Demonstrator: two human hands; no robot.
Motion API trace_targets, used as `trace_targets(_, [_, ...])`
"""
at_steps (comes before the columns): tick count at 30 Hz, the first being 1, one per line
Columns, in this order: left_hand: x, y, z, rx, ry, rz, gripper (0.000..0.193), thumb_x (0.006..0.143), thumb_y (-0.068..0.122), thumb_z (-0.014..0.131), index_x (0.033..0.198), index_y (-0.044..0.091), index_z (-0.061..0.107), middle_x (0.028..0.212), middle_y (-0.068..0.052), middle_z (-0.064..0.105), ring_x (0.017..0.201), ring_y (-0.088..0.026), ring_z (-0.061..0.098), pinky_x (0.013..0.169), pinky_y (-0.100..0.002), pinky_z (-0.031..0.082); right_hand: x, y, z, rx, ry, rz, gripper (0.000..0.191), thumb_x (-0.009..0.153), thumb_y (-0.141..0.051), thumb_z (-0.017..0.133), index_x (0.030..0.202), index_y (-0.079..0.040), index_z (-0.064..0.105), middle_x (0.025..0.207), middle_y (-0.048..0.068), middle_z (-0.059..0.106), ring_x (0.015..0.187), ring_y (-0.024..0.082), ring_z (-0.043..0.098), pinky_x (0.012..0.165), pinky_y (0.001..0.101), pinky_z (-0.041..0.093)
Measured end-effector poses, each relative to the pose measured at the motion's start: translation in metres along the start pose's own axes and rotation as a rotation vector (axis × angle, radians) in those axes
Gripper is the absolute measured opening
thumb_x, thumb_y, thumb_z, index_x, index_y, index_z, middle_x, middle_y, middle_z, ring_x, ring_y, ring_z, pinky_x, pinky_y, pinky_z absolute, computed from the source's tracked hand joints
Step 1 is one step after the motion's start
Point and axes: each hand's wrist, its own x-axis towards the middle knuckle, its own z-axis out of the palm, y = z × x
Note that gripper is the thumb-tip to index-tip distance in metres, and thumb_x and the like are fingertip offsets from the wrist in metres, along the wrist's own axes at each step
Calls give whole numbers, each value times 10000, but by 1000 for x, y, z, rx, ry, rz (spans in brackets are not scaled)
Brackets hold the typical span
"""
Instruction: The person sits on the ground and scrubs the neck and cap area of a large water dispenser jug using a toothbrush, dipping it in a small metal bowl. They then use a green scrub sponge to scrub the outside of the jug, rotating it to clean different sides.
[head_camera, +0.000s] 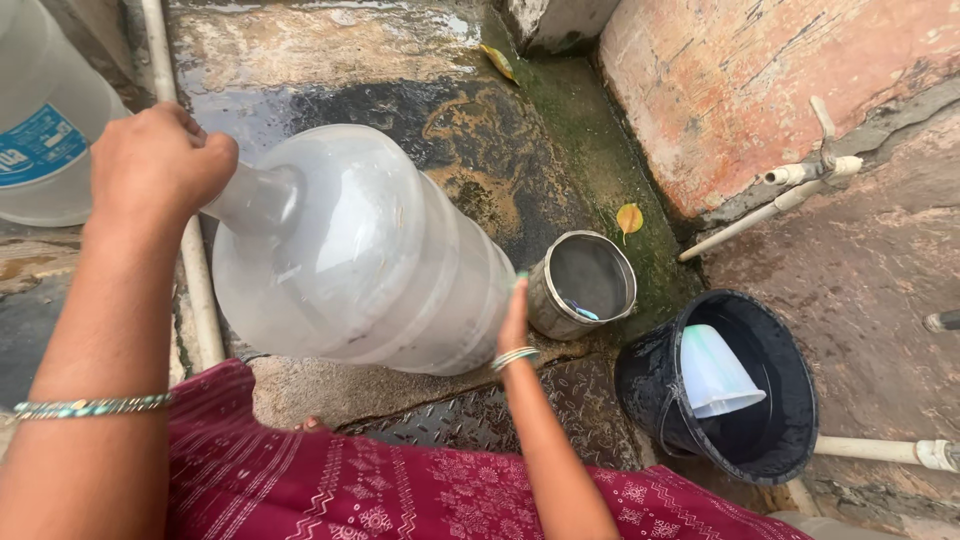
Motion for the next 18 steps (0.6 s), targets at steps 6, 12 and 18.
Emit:
trace_targets(6, [9, -1, 8, 79, 5, -66, 497, 912, 402, 643, 1083, -54, 743, 1032, -335, 704, 999, -490, 668, 916, -522, 507, -94, -62, 78, -339, -331, -787, 786, 1085, -610, 219, 1659, -74, 194, 1761, 167, 187, 1653, 329, 105, 1351, 505, 78])
trace_targets(12, [10, 0, 6, 40, -3, -53, 507, 868, 393, 664, 1102, -51, 732, 1042, -317, 707, 1012, -473, 669, 922, -518, 506, -89, -54, 90, -436, -305, -917, 800, 1090, -596, 188, 1656, -33, 233, 1749, 186, 198, 1651, 356, 112, 1350, 503, 58])
trace_targets(18, [4, 5, 5, -4, 11, -43, 442, 834, 374, 699, 1067, -1, 734, 1023, -275, 721, 990, -445, 675, 897, -512, 513, -9, 3, 16, -375, 0, -340, 868, 980, -648, 290, 1606, -49, 335, 1679, 183, 217, 1558, 301, 207, 1259, 435, 151])
